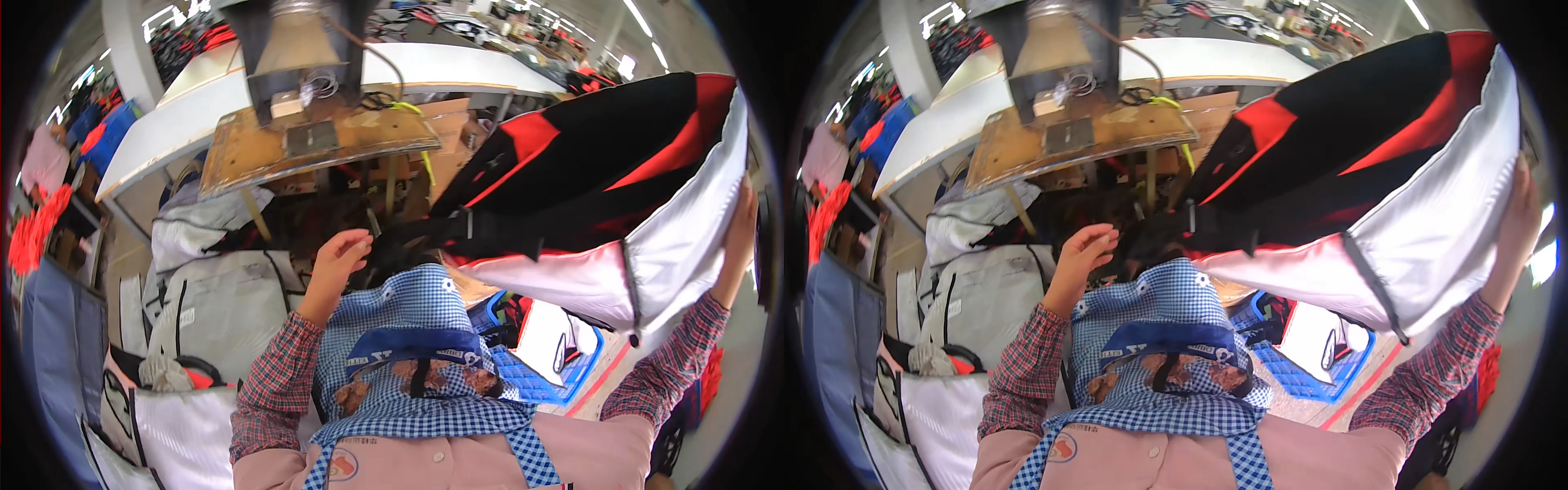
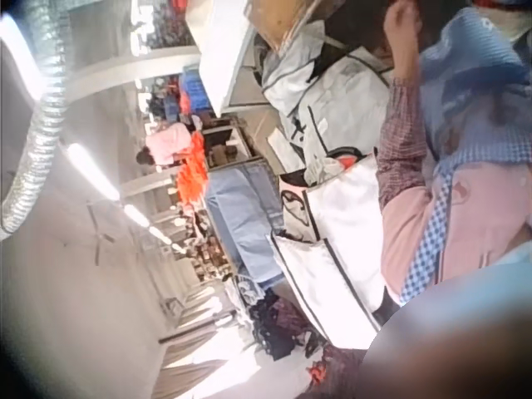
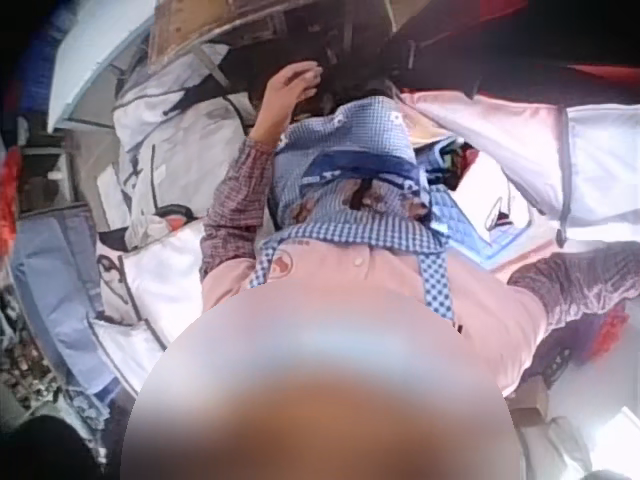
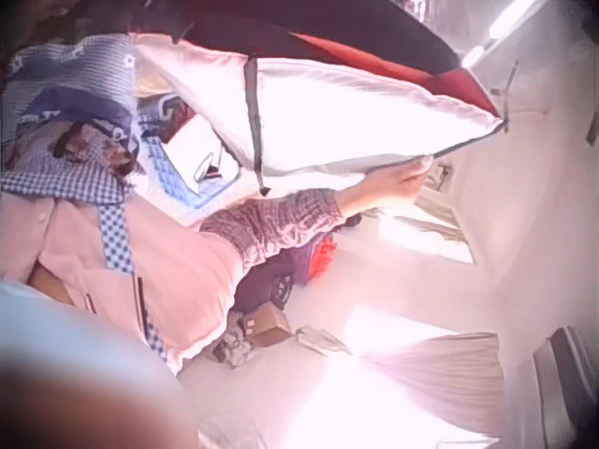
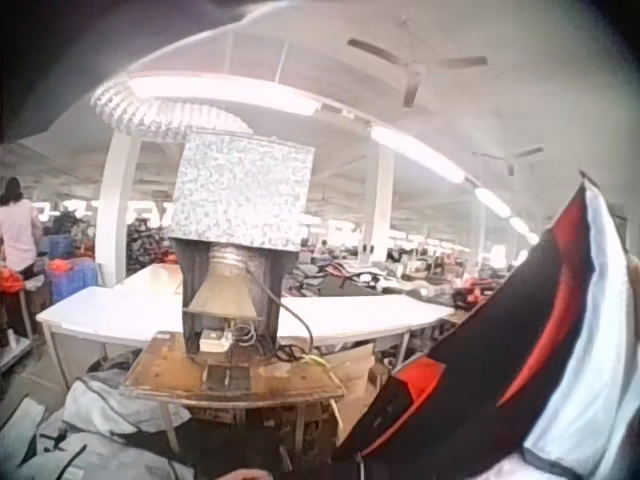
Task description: Sewing components of fabric bags using a sewing machine in a factory setting.
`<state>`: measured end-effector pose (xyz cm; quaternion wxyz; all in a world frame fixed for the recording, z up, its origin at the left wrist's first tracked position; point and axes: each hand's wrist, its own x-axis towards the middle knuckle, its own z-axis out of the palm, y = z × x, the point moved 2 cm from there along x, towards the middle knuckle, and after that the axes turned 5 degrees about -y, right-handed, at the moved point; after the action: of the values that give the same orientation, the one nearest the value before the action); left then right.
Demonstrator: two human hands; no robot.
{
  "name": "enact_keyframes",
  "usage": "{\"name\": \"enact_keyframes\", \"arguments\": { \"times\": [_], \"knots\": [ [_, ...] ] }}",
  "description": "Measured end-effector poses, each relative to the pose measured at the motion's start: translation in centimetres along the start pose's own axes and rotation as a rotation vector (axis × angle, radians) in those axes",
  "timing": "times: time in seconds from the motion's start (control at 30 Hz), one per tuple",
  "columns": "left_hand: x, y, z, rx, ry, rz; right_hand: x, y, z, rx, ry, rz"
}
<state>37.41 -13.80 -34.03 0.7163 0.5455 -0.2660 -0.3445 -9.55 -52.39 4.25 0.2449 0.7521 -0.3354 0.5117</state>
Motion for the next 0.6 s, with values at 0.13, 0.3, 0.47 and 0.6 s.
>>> {"name": "enact_keyframes", "arguments": {
  "times": [0.13,0.3,0.47,0.6],
  "knots": [
    [1.5,-2.7,1.1,0.021,-0.121,-0.175,-1.3,6.3,-5.1,-0.136,-0.085,0.044],
    [4.3,-7.9,0.0,0.062,-0.312,-0.366,-4.1,4.2,-3.8,-0.4,-0.353,0.101],
    [8.8,-12.9,-3.7,0.123,-0.349,-0.612,-5.1,-0.4,5.4,-0.535,-0.592,0.264],
    [11.0,-12.3,-7.1,0.127,-0.244,-0.772,1.5,2.8,13.4,-0.588,-0.6,0.399]
  ]
}}
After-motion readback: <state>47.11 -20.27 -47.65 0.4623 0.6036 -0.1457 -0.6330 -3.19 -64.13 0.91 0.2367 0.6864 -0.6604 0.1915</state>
